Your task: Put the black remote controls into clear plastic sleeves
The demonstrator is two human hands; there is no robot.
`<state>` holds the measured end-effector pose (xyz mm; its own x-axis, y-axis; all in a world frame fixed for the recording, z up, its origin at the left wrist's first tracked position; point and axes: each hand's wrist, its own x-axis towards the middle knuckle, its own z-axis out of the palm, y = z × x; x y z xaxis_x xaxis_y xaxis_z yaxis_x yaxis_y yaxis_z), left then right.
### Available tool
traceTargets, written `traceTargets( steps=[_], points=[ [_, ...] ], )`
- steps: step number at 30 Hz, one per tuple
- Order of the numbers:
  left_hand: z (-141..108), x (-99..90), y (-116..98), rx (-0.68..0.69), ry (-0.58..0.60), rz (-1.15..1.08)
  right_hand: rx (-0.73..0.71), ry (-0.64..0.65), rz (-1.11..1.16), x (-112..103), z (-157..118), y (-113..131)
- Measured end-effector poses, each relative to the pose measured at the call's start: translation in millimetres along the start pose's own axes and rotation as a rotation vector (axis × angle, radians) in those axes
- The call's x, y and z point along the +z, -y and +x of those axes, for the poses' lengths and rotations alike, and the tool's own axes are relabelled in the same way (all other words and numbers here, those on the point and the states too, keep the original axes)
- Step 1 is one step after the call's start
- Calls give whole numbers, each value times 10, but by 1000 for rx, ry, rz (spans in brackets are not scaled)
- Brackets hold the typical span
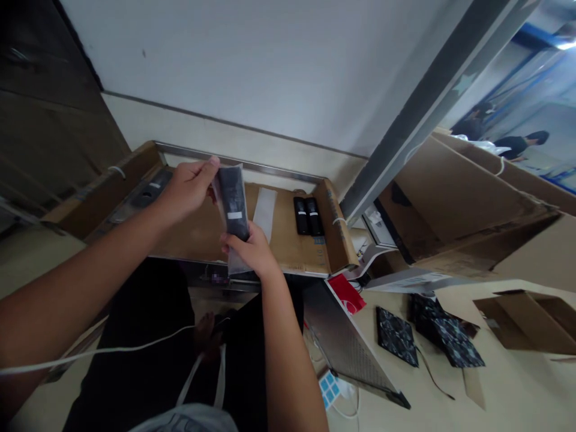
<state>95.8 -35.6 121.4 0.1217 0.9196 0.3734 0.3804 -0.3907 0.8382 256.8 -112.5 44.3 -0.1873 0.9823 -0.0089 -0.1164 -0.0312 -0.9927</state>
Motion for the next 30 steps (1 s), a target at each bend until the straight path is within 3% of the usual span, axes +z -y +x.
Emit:
traceTargets(
  steps=[3, 7, 11, 16, 22, 25, 30],
  points=[
    [20, -37, -43, 83, -54, 121, -44, -28, -47, 23, 77, -72],
    [29, -67, -130, 283, -188, 265, -144, -190, -190, 108, 233, -288],
    [67, -117, -182, 412, -239, 216, -218, -274, -301, 225, 347, -486],
    [147, -239, -165, 289, -242, 75, -279, -301, -384, 301, 371, -565],
    [192, -468, -362, 294, -184, 384, -336, -309, -502, 321, 278, -567],
    [193, -549, -497, 300, -91, 424, -348, -320, -569, 336, 229, -571],
    [196, -665, -629, 288, -63, 465, -407, -337, -640, 338, 141, -559]
  ],
)
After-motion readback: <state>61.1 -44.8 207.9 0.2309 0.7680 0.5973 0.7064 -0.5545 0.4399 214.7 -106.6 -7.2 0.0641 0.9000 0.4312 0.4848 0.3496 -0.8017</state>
